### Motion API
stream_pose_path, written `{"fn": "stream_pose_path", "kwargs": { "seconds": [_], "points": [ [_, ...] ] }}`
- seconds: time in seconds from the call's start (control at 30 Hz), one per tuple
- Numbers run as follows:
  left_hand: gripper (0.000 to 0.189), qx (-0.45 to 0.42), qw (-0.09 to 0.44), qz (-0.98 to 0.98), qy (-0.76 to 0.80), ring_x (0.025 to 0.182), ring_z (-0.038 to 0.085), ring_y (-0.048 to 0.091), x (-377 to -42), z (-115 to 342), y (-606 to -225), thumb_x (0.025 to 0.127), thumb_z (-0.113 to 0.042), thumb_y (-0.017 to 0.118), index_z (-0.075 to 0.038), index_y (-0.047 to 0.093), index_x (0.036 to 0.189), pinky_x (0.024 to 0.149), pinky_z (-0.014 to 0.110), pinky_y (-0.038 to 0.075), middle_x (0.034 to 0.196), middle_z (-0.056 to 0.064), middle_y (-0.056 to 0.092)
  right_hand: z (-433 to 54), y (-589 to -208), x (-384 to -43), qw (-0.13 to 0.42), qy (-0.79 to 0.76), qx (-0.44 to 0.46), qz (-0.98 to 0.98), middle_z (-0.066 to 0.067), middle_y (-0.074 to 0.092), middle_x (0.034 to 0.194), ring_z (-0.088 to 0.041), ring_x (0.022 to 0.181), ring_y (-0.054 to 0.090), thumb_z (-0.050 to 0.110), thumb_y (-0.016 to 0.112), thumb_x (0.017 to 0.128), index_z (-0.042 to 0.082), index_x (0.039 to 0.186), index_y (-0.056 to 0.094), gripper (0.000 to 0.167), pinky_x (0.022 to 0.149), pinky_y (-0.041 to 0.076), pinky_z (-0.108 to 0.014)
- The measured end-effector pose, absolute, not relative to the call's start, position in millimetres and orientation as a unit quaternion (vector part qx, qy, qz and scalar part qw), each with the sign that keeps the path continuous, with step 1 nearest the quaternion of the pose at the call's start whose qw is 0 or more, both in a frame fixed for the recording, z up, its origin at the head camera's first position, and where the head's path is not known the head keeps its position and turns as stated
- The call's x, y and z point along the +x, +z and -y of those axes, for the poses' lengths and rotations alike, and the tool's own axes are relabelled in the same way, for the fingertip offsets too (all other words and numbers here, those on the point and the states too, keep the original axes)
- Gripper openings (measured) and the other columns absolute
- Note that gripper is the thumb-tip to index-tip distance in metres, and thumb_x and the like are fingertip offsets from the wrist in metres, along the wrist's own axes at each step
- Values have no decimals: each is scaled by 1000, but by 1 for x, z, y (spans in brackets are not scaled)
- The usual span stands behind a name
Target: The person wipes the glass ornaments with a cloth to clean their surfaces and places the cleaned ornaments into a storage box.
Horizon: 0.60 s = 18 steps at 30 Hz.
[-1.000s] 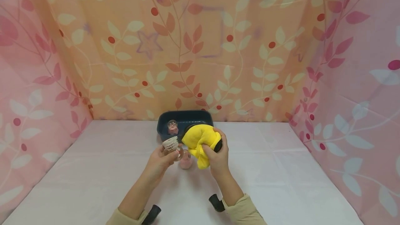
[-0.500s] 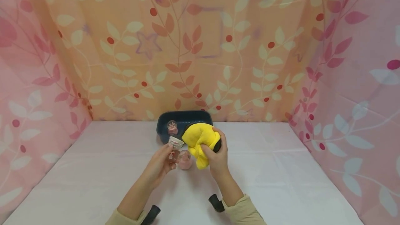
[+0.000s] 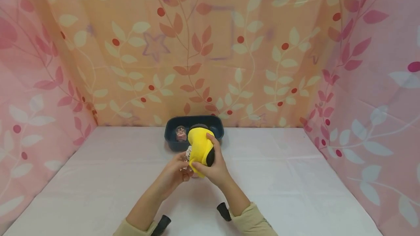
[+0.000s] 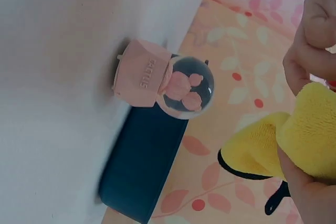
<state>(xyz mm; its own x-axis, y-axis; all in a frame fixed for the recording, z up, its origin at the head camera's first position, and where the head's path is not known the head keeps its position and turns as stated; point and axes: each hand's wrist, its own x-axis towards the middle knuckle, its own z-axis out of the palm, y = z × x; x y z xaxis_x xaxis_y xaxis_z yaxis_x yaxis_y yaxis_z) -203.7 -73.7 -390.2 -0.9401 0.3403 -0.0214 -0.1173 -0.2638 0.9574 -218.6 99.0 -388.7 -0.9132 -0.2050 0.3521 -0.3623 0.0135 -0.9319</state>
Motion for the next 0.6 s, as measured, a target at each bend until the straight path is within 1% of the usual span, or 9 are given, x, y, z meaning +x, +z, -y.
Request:
{"fn": "stream_pose_path", "kwargs": {
  "seconds": [0.1,0.27,0.4,0.5,0.6],
  "points": [
    [47,91,139,-604,779,72,13,49,-203,73,-391,94,-15,47,3,30,134,65,22,38,99,7,46,-96,-388,-218,58,651,196,731,-20,39,124,-31,100,48,2,74,78,13,146,27,83,83,49,-35],
    [43,95,141,-600,781,71,14,49,-202,74,-392,94,-15,47,3,32,130,62,22,37,92,7,48,-93,-389,-216,103,638,178,742,-18,45,117,-31,96,48,1,73,76,11,139,37,73,79,50,-37],
    [40,96,147,-593,786,71,15,49,-203,75,-393,95,-14,45,2,34,130,61,23,36,89,7,49,-94,-391,-217,125,640,162,740,-17,48,114,-29,95,48,-1,72,77,10,136,42,68,80,49,-38],
    [40,94,151,-587,790,71,15,48,-203,76,-393,95,-13,45,2,34,130,61,24,36,91,8,49,-96,-392,-219,133,650,157,732,-16,49,114,-28,95,48,-2,71,78,9,136,44,65,80,49,-38],
    [40,92,156,-581,793,71,16,48,-201,77,-392,94,-13,45,2,35,129,61,23,36,93,9,50,-98,-393,-220,129,669,148,717,-15,49,114,-26,94,48,-3,69,78,8,134,46,62,79,49,-34]
  ]
}}
